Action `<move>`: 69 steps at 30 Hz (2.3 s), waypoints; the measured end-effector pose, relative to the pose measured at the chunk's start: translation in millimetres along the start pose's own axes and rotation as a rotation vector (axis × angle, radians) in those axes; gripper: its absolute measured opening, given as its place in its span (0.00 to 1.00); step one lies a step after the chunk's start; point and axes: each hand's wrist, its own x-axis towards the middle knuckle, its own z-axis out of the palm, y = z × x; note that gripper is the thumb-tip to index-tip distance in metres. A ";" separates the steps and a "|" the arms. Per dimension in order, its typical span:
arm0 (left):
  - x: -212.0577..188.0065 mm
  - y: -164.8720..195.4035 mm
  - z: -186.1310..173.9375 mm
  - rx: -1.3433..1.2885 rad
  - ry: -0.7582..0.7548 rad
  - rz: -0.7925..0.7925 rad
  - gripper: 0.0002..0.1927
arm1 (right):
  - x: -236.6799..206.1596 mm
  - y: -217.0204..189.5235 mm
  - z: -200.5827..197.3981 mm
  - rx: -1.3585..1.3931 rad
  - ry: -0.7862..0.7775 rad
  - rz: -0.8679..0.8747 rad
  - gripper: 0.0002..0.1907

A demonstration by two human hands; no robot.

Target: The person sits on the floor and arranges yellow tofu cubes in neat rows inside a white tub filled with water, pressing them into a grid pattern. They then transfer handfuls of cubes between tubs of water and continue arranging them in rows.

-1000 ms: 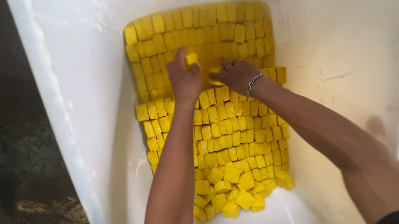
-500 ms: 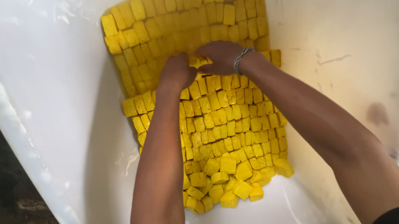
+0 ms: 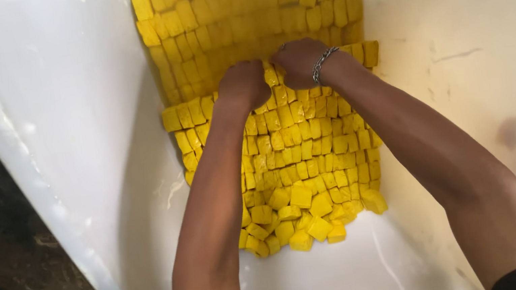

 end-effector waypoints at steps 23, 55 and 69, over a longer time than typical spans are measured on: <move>-241.6 -69.1 140.8 -0.119 0.094 -0.460 0.19 | -168.2 -125.3 270.9 0.250 0.563 -0.119 0.17; -264.3 -77.4 145.3 -0.043 -0.177 -0.407 0.18 | -155.0 -109.9 264.5 0.184 0.604 -0.167 0.23; -267.1 -63.8 230.6 -0.311 0.153 -0.471 0.23 | -209.2 -84.3 316.7 0.470 0.260 0.145 0.24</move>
